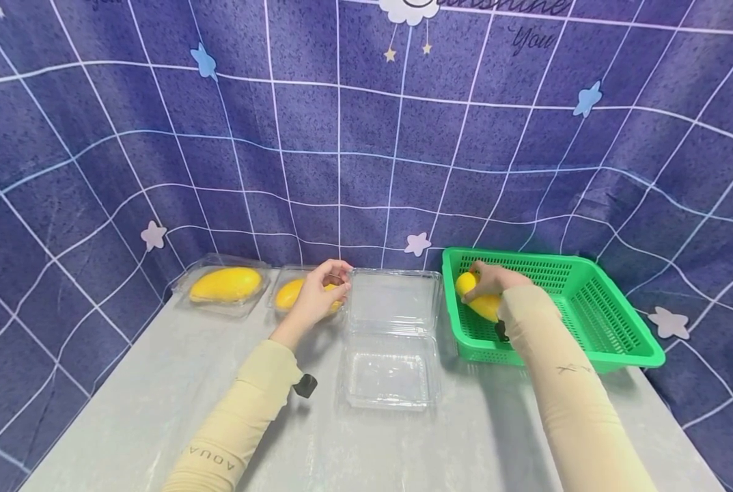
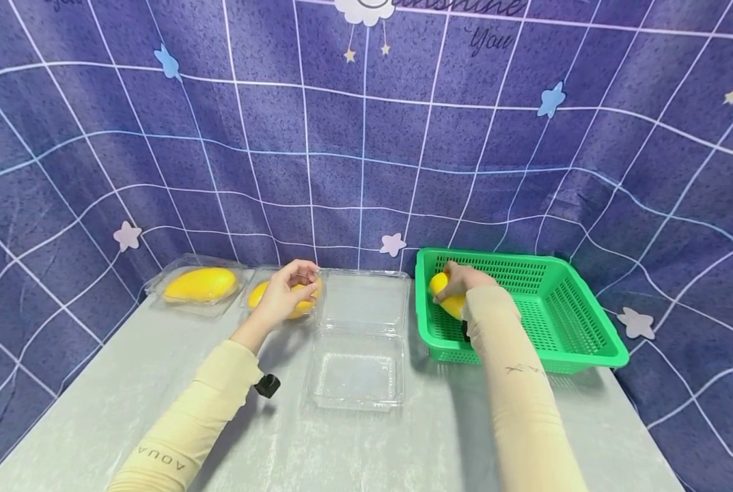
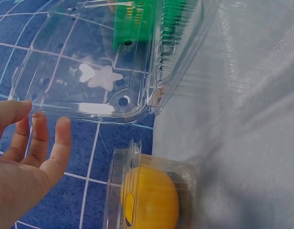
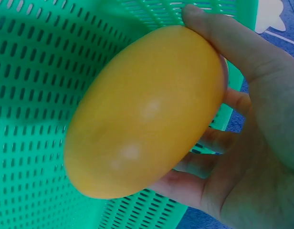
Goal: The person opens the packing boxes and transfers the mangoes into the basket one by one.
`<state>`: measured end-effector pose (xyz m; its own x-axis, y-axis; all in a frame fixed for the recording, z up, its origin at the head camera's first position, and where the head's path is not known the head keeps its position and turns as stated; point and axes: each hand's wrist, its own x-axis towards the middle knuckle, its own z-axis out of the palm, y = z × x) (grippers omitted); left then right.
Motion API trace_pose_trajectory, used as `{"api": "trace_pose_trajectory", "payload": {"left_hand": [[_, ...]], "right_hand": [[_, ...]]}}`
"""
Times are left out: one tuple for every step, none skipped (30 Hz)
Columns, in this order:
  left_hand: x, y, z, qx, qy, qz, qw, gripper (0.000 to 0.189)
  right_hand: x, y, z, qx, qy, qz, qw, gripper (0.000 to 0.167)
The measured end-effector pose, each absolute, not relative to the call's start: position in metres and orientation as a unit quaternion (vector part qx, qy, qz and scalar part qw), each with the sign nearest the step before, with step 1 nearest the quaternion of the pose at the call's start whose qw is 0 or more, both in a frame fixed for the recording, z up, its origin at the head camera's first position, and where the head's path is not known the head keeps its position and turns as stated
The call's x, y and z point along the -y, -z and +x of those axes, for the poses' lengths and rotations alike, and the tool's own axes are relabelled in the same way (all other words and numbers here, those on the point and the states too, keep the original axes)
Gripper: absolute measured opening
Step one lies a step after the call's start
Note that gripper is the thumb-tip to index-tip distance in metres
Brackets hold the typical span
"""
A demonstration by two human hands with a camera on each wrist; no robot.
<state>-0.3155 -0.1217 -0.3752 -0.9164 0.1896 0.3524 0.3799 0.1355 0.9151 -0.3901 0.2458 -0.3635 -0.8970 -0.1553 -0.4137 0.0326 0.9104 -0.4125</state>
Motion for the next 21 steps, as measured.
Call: {"api": "trace_pose_trajectory", "payload": {"left_hand": [[0.122, 0.375, -0.316, 0.751, 0.627, -0.19, 0.077, 0.029], [0.122, 0.375, -0.316, 0.752, 0.626, -0.191, 0.077, 0.029], [0.122, 0.375, -0.316, 0.752, 0.626, -0.192, 0.076, 0.029], [0.122, 0.374, -0.316, 0.752, 0.626, -0.192, 0.075, 0.03], [0.122, 0.374, -0.316, 0.752, 0.626, -0.193, 0.074, 0.03], [0.122, 0.374, -0.316, 0.752, 0.626, -0.192, 0.072, 0.03], [0.122, 0.374, -0.316, 0.752, 0.627, -0.192, 0.071, 0.03], [0.122, 0.374, -0.316, 0.75, 0.628, -0.192, 0.07, 0.03], [0.122, 0.374, -0.316, 0.749, 0.63, -0.192, 0.068, 0.03], [0.122, 0.374, -0.316, 0.748, 0.631, -0.192, 0.067, 0.03], [0.122, 0.374, -0.316, 0.748, 0.632, -0.192, 0.067, 0.03], [0.121, 0.373, -0.316, 0.748, 0.632, -0.191, 0.067, 0.03], [0.121, 0.373, -0.316, 0.748, 0.632, -0.191, 0.068, 0.03], [0.121, 0.372, -0.315, 0.749, 0.631, -0.19, 0.068, 0.031], [0.121, 0.372, -0.315, 0.749, 0.631, -0.19, 0.067, 0.031], [0.121, 0.371, -0.314, 0.75, 0.63, -0.189, 0.066, 0.031], [0.121, 0.371, -0.314, 0.751, 0.629, -0.189, 0.066, 0.031], [0.121, 0.371, -0.314, 0.75, 0.63, -0.189, 0.066, 0.031], [0.122, 0.371, -0.313, 0.75, 0.631, -0.189, 0.065, 0.03], [0.122, 0.371, -0.313, 0.75, 0.631, -0.188, 0.065, 0.03], [0.122, 0.371, -0.313, 0.749, 0.632, -0.188, 0.066, 0.03]], "right_hand": [[-0.245, 0.363, -0.39, -0.945, 0.226, -0.016, 0.236, 0.089], [-0.245, 0.364, -0.389, -0.939, 0.24, 0.001, 0.246, 0.091], [-0.245, 0.364, -0.389, -0.933, 0.254, 0.019, 0.254, 0.092], [-0.244, 0.364, -0.39, -0.93, 0.26, 0.028, 0.258, 0.094], [-0.244, 0.365, -0.39, -0.927, 0.265, 0.035, 0.262, 0.095], [-0.244, 0.365, -0.391, -0.925, 0.269, 0.042, 0.265, 0.097], [-0.245, 0.365, -0.392, -0.924, 0.27, 0.047, 0.266, 0.097], [-0.245, 0.366, -0.393, -0.925, 0.266, 0.05, 0.266, 0.097], [-0.245, 0.367, -0.395, -0.929, 0.255, 0.047, 0.263, 0.097], [-0.245, 0.368, -0.395, -0.927, 0.261, 0.054, 0.263, 0.096], [-0.245, 0.37, -0.396, -0.924, 0.271, 0.066, 0.263, 0.096], [-0.244, 0.37, -0.396, -0.92, 0.278, 0.072, 0.265, 0.096], [-0.244, 0.37, -0.395, -0.917, 0.287, 0.081, 0.265, 0.095], [-0.243, 0.37, -0.393, -0.914, 0.294, 0.087, 0.265, 0.094], [-0.242, 0.37, -0.391, -0.913, 0.296, 0.092, 0.264, 0.093], [-0.241, 0.368, -0.388, -0.908, 0.309, 0.101, 0.265, 0.094], [-0.24, 0.367, -0.387, -0.907, 0.31, 0.102, 0.268, 0.093], [-0.239, 0.365, -0.386, -0.907, 0.309, 0.101, 0.269, 0.094], [-0.239, 0.365, -0.385, -0.904, 0.315, 0.103, 0.27, 0.094], [-0.238, 0.365, -0.385, -0.902, 0.32, 0.105, 0.27, 0.094], [-0.238, 0.365, -0.385, -0.899, 0.327, 0.11, 0.27, 0.093]]}}
